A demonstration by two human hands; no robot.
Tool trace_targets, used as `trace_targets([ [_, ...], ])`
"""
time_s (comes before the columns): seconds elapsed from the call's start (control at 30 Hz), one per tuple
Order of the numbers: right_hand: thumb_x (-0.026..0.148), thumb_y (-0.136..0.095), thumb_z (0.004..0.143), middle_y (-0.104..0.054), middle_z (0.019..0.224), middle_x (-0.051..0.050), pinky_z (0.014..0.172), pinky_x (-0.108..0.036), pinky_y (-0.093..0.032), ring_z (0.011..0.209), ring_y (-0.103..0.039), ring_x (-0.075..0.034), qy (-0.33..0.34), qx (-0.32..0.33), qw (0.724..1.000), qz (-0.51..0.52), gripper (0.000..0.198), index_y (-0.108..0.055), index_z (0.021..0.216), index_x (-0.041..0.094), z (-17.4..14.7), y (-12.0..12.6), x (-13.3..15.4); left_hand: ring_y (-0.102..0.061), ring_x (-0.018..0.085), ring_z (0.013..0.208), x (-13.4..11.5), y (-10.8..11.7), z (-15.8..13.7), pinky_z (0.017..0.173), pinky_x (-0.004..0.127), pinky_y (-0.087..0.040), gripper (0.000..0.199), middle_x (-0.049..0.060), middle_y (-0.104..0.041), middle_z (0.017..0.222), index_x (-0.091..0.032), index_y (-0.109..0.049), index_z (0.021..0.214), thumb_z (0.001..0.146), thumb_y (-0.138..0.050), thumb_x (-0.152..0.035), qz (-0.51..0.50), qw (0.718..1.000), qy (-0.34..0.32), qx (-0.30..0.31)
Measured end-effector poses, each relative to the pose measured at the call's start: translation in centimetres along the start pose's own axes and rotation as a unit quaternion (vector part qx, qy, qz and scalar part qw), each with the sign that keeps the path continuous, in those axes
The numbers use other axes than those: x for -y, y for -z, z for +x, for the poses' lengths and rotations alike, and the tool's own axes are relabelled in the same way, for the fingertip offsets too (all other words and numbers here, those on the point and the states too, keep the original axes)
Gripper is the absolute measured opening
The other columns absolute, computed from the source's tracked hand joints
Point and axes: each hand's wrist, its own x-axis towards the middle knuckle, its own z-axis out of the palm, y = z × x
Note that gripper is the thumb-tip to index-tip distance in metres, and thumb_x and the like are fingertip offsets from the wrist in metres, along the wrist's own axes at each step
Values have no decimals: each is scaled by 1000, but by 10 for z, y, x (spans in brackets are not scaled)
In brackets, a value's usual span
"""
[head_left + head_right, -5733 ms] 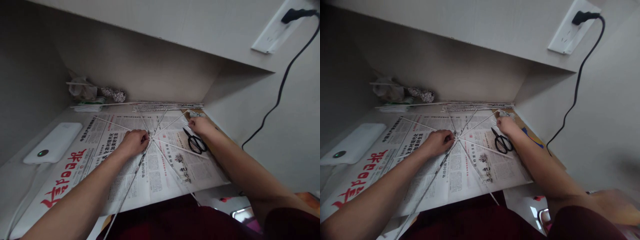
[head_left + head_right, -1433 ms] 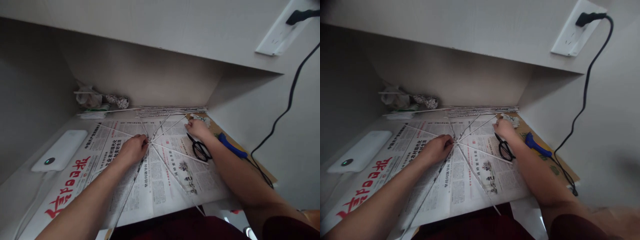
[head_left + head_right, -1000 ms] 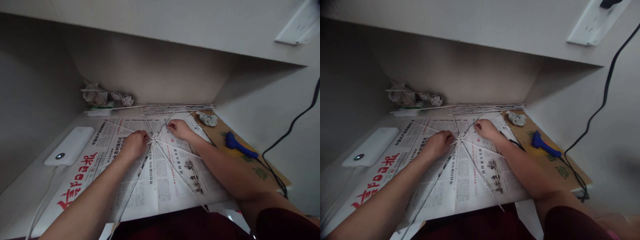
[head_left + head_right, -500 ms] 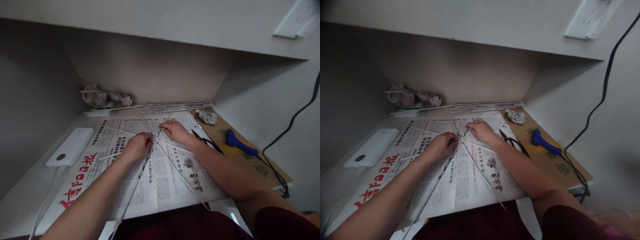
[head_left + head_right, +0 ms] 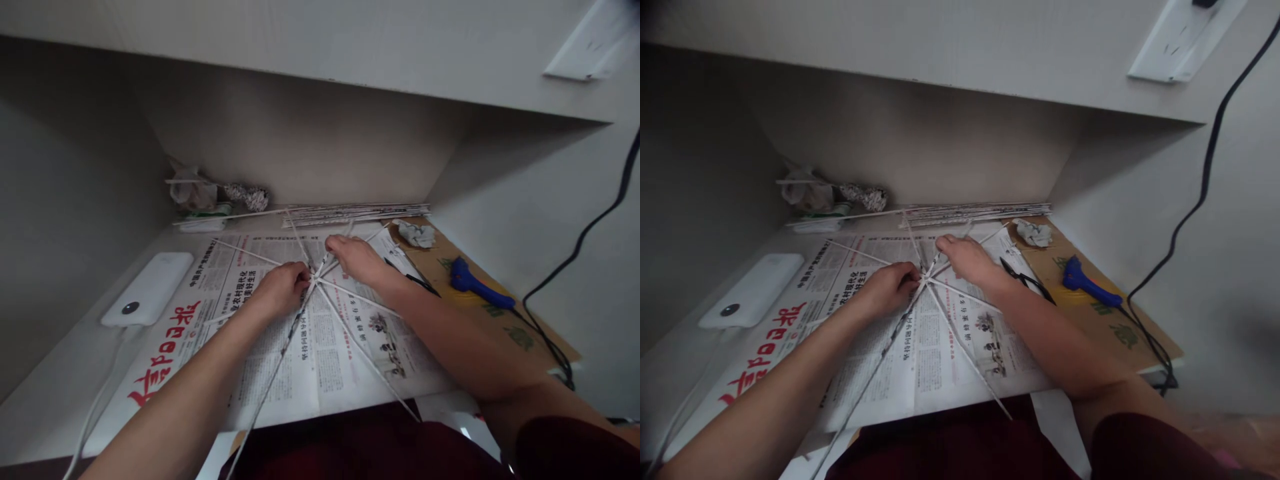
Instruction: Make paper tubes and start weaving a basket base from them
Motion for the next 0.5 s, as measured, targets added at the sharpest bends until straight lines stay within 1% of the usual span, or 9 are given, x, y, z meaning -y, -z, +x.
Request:
trace_targets([
  [0.07,11,-50,87,-62,95,-5,72,-28,-35,82,-56,-20,4,9,1000,18,28,-54,115,18,-1,-1,-1,-60,19,78,-2,2,0,71,27,-42,10,5,-67,86,-20,-60,84,80,-51,-20,-1,1000,2,8],
  [0.13,10,-51,86,-62,99,-6,73,-27,-36,87,-57,-20,24,13,999,27,31,-54,116,17,-1,-2,-2,-60,18,77,-3,5,-1,69,27,-41,10,4,-68,84,-20,-61,84,79,-51,-19,-9,1000,5,28],
  [0.23,10,-50,87,-62,103,-7,78,-26,-37,92,-57,-19,47,31,998,19,24,-61,107,18,-3,-4,-2,-60,17,73,-4,6,-2,67,25,-41,10,2,-68,80,-21,-62,83,78,-53,-20,-23,998,9,63],
  [0.33,9,-52,86,-62,106,-8,83,-28,-38,94,-58,-20,41,40,998,-5,23,-64,103,18,-6,-6,-1,-59,15,68,-2,4,-3,63,24,-39,8,1,-67,75,-20,-61,82,77,-55,-23,-33,997,8,68],
  [0.4,8,-56,82,-62,111,-8,85,-29,-38,97,-57,-21,33,39,999,-15,27,-63,106,18,-6,-8,-1,-58,14,66,0,2,-3,62,24,-39,13,-1,-65,73,-21,-62,88,77,-55,-23,-42,997,10,58],
  [0.5,8,-60,80,-62,112,-9,85,-29,-38,98,-57,-21,14,42,999,-16,28,-63,107,18,-3,-12,-4,-58,14,64,0,0,-4,63,23,-40,35,-3,-64,70,-26,-61,112,77,-54,-21,-41,997,9,59],
])
